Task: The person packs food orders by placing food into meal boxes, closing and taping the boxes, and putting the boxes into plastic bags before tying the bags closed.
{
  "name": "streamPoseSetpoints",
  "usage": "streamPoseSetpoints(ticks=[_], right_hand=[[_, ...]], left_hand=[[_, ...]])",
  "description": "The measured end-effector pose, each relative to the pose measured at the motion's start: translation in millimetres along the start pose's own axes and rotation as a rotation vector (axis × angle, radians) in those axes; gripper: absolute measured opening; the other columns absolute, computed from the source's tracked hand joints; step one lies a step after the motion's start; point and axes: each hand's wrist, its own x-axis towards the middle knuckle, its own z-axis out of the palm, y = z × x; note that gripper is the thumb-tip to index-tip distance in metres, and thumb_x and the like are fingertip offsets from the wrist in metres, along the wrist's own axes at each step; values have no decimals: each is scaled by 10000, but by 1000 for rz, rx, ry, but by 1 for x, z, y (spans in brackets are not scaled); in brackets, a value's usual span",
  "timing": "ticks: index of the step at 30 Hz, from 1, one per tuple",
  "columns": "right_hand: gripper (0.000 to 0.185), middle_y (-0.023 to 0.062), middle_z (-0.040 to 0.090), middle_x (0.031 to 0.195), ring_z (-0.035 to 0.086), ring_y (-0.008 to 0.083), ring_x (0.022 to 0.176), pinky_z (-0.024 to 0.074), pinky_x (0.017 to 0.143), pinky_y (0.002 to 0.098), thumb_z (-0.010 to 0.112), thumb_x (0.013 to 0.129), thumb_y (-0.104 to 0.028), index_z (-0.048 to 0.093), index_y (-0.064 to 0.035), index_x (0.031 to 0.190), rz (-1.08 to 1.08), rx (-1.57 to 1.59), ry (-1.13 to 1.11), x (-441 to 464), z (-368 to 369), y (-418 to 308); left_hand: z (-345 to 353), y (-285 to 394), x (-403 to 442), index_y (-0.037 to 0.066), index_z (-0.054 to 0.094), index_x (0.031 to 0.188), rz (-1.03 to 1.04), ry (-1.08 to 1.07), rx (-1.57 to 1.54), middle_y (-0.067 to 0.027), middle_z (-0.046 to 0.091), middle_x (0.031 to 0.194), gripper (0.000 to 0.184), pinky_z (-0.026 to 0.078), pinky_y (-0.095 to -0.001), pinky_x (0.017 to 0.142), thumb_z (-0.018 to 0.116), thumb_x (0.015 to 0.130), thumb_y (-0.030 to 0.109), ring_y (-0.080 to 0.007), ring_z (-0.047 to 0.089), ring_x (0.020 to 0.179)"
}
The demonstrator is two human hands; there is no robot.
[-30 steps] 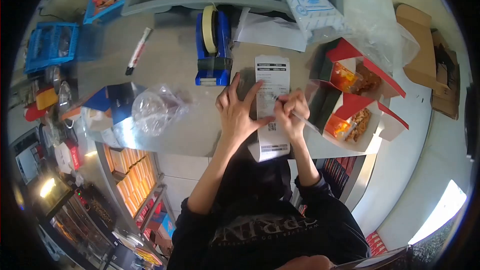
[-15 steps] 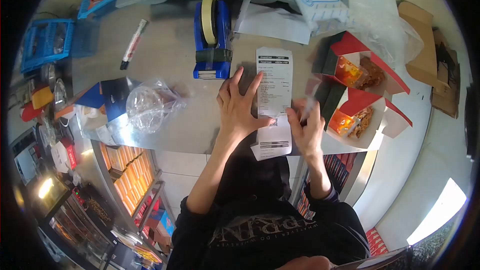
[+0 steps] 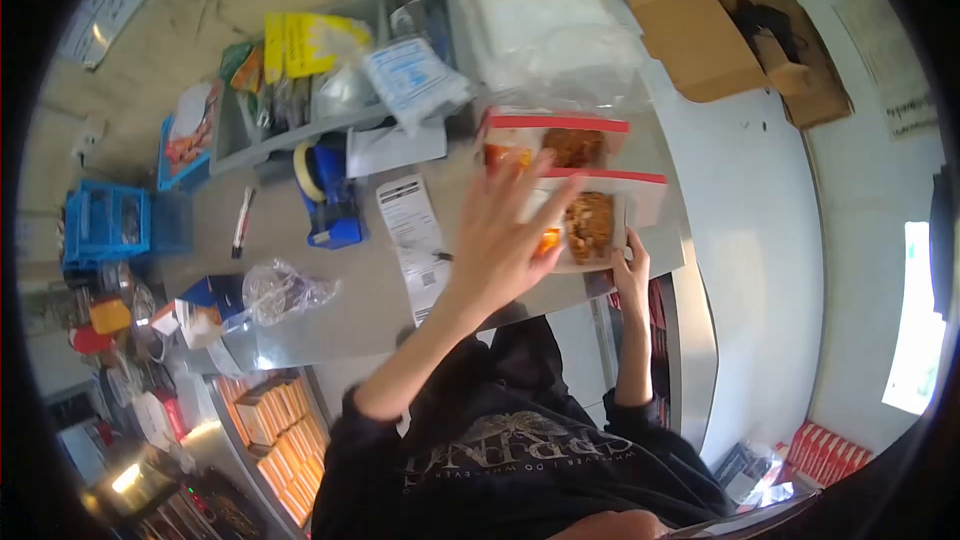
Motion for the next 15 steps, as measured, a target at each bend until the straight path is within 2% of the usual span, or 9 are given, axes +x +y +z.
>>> streamPoseSetpoints(ticks=[1, 2, 4, 6, 7, 8, 10, 13, 15], right_hand=[[451, 158, 604, 1001, 599, 158, 736, 480, 590, 269, 587, 842, -235, 506, 28, 1200, 78, 22, -70, 4, -12, 2], [412, 155, 615, 984, 613, 161, 724, 480, 562, 260, 572, 854, -212, 524, 45, 1173, 146, 36, -151, 12, -26, -2], [356, 129, 630, 915, 618, 145, 648, 474, 484, 240, 543, 868, -164, 537, 56, 1148, 123, 197, -155, 10, -55, -31], [326, 118, 635, 863, 617, 142, 620, 479, 444, 232, 539, 870, -145, 549, 46, 1135, 224, 233, -208, 28, -85, -11], [319, 107, 639, 844, 618, 146, 605, 477, 436, 234, 547, 865, -138, 556, 43, 1127, 229, 318, -266, 35, -91, -11], [311, 96, 644, 825, 618, 150, 590, 474, 427, 236, 556, 859, -131, 563, 40, 1119, 236, 397, -327, 42, -98, -9], [282, 102, 652, 771, 619, 139, 600, 463, 425, 244, 567, 838, -109, 595, 13, 1091, 327, 217, -348, 48, -92, -3], [240, 106, 646, 692, 611, 126, 595, 474, 473, 263, 568, 817, -91, 635, -17, 1035, 246, -44, -393, 55, -84, -2], [193, 105, 637, 653, 597, 121, 572, 490, 532, 281, 584, 792, -85, 667, -21, 954, 4, -61, -155, 45, -77, 2]], left_hand=[[10, -2, 24, 161, 439, 1296, 25, 1, 5, -135, 474, 1239, 710, 362, -424, 956, 722, 648, 223, -296, 411, 1210], [23, -5, 49, 168, 487, 1243, -112, -338, -19, -115, 543, 1127, 629, 408, -382, 896, 712, 657, 212, -256, 498, 1105], [39, -2, 74, 175, 536, 1190, -250, -673, -36, -96, 612, 1016, 551, 455, -339, 837, 701, 666, 201, -216, 584, 1000], [42, -10, 84, 144, 603, 1063, -226, -760, -370, -63, 640, 809, 417, 485, -291, 730, 711, 668, 223, -187, 635, 775], [52, 2, 83, 133, 626, 1003, -123, -798, -621, -47, 639, 847, 398, 486, -302, 744, 736, 656, 294, -206, 628, 784], [63, 29, 84, 118, 614, 1005, -20, -821, -538, -83, 608, 1020, 460, 470, -315, 821, 748, 639, 362, -227, 606, 914], [135, 68, 46, 160, 496, 1170, 61, -626, -404, -138, 350, 1338, 731, 356, -482, 959, 763, 549, 440, -389, 378, 1191], [168, 90, 32, 192, 458, 1204, 94, -550, -31, -121, 376, 1301, 824, 364, -522, 930, 765, 479, 434, -394, 400, 1145], [162, 89, 43, 162, 480, 1160, 20, -798, -94, -106, 437, 1219, 803, 388, -505, 897, 759, 447, 406, -357, 451, 1065]])
